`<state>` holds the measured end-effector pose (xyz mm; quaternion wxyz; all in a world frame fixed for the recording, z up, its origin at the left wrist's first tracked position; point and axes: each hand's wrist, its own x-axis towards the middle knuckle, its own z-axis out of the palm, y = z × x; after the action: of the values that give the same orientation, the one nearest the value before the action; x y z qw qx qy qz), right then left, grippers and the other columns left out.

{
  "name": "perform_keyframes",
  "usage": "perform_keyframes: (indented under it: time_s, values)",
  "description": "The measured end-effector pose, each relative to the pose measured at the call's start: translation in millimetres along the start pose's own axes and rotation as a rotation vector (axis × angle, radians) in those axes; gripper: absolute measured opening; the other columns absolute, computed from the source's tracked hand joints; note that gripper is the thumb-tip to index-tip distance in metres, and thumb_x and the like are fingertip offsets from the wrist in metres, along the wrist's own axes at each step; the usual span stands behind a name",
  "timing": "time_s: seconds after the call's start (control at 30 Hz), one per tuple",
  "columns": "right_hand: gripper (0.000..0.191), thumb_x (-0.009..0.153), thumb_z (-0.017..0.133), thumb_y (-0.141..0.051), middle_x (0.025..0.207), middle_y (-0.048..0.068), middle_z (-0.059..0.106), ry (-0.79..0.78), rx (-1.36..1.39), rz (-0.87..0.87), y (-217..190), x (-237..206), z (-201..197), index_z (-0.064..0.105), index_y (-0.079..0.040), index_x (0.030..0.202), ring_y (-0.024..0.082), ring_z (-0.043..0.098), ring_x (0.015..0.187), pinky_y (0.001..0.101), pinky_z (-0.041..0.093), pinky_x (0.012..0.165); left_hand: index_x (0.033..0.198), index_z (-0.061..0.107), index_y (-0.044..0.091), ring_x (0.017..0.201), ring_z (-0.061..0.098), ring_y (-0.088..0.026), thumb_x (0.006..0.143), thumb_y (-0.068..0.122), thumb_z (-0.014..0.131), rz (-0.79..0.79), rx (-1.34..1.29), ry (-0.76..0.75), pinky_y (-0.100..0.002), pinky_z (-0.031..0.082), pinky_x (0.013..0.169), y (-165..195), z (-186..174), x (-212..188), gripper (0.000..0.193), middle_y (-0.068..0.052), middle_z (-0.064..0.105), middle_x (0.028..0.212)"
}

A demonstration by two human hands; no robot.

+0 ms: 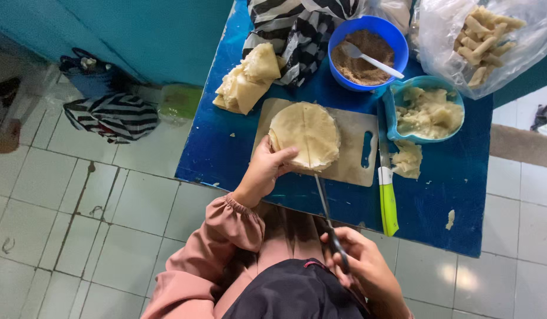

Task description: The person sits on the floor at a low blue table and cuts round pale dough sheets in half with scissors, then peels the thin layers apart by hand and stacks the pieces on the table. They repeat the cutting and peeling cycle on sheet after sheet, setting finished pieces aside near a bowl of brown filling.

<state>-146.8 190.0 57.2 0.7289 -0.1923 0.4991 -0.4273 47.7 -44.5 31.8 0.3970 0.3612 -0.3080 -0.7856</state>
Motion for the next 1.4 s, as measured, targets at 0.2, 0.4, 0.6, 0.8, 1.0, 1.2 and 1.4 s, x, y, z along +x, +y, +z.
perform_keyframes:
  time_s: [0.2,0.4,0.6,0.8,1.0,1.2,1.4]
  values:
    - [0.038,0.093,0.065,-0.013,0.078,0.015,0.066,-0.053,0.14,0.004,-19.6,31.1,31.3,0.054,0.005,0.125,0.014,0.058,0.043,0.0253,0.045,0.04,0.136,0.049,0.005,0.099,0.072,-0.019,0.09,0.006,0.069,-0.051,-0.027,-0.009,-0.033,0.063,0.078,4.4,2.6,-4.3,0.051,-0.009,0.068,0.119]
    - [0.039,0.094,0.064,-0.018,0.078,0.013,0.066,0.029,0.103,-0.065,-23.3,49.9,47.7,0.054,0.004,0.125,0.014,0.059,0.044,0.0248,0.044,0.039,0.139,0.047,0.006,0.099,0.072,-0.017,0.089,0.01,0.072,-0.09,0.005,-0.054,-0.032,0.061,0.079,8.5,0.2,-8.1,0.055,-0.008,0.068,0.121]
    - [0.036,0.091,0.068,-0.01,0.076,0.012,0.065,0.16,-0.078,-0.031,-27.1,60.0,48.1,0.057,0.004,0.122,0.01,0.051,0.042,0.0231,0.036,0.037,0.14,0.045,0.004,0.101,0.072,-0.02,0.089,0.011,0.074,-0.036,-0.028,-0.103,-0.034,0.063,0.079,6.8,-1.2,-6.2,0.059,-0.011,0.066,0.122]
    - [0.038,0.091,0.07,-0.014,0.077,0.012,0.065,0.147,-0.155,-0.039,-25.0,56.2,42.2,0.057,0.003,0.123,0.009,0.051,0.044,0.0227,0.037,0.038,0.14,0.043,0.004,0.103,0.072,-0.018,0.088,0.011,0.074,-0.035,-0.016,-0.089,-0.034,0.064,0.079,0.2,-1.8,-4.2,0.061,-0.009,0.065,0.124]
    - [0.041,0.094,0.066,-0.021,0.084,0.011,0.067,0.052,-0.086,-0.112,-20.4,63.6,42.9,0.053,0.003,0.125,0.01,0.053,0.046,0.0219,0.038,0.041,0.14,0.041,0.004,0.104,0.071,-0.022,0.088,0.011,0.073,-0.062,0.026,-0.105,-0.037,0.065,0.078,-1.4,-2.0,-3.3,0.061,-0.012,0.065,0.124]
    - [0.038,0.094,0.067,-0.017,0.079,0.01,0.065,0.093,-0.156,-0.109,-22.6,68.8,41.4,0.054,0.002,0.124,0.008,0.049,0.046,0.0212,0.035,0.041,0.142,0.04,0.004,0.107,0.07,-0.021,0.089,0.012,0.073,-0.051,0.024,-0.135,-0.038,0.065,0.083,1.8,-3.2,-5.5,0.063,-0.011,0.064,0.126]
    - [0.033,0.095,0.066,-0.014,0.08,0.005,0.064,0.172,-0.238,-0.078,-21.7,64.3,38.9,0.057,-0.001,0.124,0.006,0.055,0.064,0.0189,0.039,0.05,0.142,0.042,0.004,0.104,0.071,-0.02,0.089,0.012,0.073,-0.057,0.025,-0.146,-0.036,0.064,0.08,-0.5,-5.0,-4.4,0.062,-0.011,0.065,0.124]
